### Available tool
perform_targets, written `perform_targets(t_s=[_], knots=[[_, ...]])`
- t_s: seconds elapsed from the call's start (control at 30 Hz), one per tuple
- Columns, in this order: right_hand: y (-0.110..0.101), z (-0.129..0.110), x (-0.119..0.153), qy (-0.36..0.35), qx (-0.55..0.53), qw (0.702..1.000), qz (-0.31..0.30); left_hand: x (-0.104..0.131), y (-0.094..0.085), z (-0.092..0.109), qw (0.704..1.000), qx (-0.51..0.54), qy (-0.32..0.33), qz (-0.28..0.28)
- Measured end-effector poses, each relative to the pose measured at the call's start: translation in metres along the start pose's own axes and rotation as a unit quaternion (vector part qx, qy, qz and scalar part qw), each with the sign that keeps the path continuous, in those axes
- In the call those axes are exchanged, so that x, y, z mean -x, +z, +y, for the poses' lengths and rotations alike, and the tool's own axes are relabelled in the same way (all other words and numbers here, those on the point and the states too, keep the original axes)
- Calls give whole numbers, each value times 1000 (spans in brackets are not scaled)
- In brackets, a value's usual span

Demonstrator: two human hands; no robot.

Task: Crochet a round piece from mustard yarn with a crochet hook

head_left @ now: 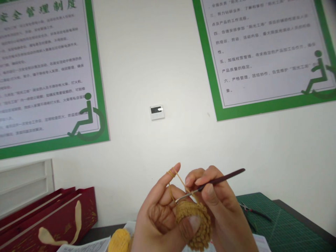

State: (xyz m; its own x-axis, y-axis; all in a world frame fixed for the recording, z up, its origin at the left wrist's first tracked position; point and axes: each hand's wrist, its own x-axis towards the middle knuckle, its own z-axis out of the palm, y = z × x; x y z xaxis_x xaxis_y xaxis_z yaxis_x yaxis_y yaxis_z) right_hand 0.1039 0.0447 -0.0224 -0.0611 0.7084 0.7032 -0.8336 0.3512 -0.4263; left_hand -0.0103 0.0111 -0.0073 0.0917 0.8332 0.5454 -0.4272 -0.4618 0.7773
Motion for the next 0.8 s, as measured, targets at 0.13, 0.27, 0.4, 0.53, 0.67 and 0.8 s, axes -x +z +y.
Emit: perform_targets(t_s=[0.13, 0.27, 0.4, 0.53, 0.67, 0.8], knots=[[-3, 1, 2, -86, 80, 993, 3, 3, 5, 1, 1000, -9, 8, 14], [-8, -2, -1, -125, 117, 985, 22, 2, 8, 2, 998, -31, 30, 41], [-10, -4, -3, -123, 124, 984, 18, 4, 9, 3, 997, -43, 40, 54], [-12, -8, -2, -116, 134, 984, 11, 3, 8, 2, 999, -17, 32, 40], [-16, -11, -2, -92, 120, 988, -17, 1, 2, 2, 1000, 1, 12, 9], [-18, -13, -3, -62, 80, 993, -53, -1, -3, 5, 999, 23, -26, -32]])
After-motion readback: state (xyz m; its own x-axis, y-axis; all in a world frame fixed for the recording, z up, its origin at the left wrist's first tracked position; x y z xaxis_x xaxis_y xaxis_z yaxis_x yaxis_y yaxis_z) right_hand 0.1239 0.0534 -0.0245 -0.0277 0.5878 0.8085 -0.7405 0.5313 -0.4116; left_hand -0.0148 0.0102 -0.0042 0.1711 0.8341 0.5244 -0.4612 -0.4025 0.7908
